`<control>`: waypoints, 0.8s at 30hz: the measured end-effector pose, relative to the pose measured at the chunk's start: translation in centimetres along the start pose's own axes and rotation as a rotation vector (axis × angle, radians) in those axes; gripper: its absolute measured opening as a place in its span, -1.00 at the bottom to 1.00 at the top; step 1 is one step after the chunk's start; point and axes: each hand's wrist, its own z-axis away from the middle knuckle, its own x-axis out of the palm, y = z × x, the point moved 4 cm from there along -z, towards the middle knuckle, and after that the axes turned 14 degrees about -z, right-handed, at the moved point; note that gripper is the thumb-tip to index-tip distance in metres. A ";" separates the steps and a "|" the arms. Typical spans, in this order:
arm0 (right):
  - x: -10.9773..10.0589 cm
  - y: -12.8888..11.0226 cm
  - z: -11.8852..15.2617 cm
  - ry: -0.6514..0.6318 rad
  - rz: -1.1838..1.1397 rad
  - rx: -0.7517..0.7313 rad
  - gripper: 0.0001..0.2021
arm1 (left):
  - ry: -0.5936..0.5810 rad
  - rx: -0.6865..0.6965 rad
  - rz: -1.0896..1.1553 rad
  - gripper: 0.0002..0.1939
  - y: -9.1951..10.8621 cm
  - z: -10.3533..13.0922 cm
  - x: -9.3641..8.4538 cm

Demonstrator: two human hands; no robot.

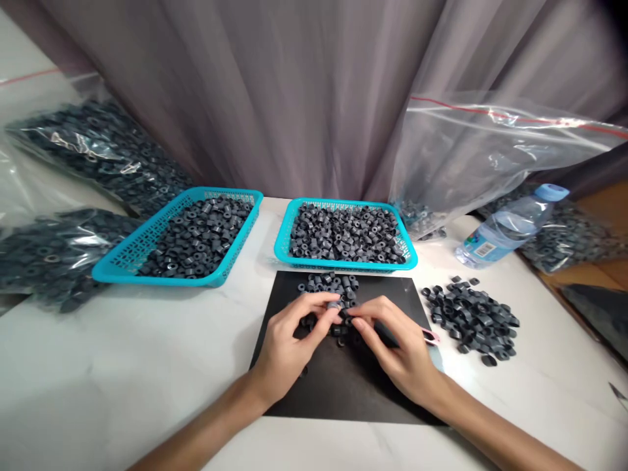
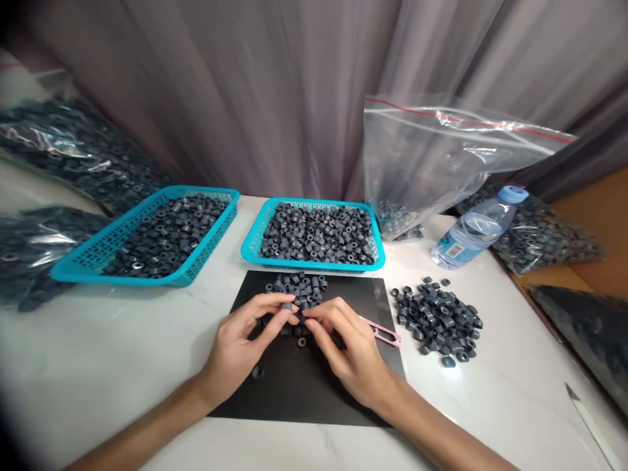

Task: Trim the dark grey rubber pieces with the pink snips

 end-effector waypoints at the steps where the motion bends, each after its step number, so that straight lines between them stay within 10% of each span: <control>1: 0.1 -0.1 0.1 -0.047 0.038 -0.013 -0.79 | -0.004 -0.059 0.061 -0.77 -0.2 -0.2 -0.1; 7: 2.2 -1.2 1.1 -0.396 0.275 -0.119 -0.73 | 0.041 -0.201 0.217 -0.83 -0.5 -1.6 -1.1; 15: 6.6 -2.0 1.2 -0.419 0.429 -0.221 -0.81 | 0.026 -0.070 0.043 -0.78 -0.2 -1.1 -1.0; 19: 6.1 -2.0 1.2 -0.299 0.308 -0.236 -0.86 | 0.010 -0.028 -0.022 -0.81 0.1 -0.7 -0.9; 24: 2.0 -0.8 0.6 0.203 -0.077 0.079 -0.91 | -0.091 -0.159 0.158 -0.81 0.3 -0.3 -0.4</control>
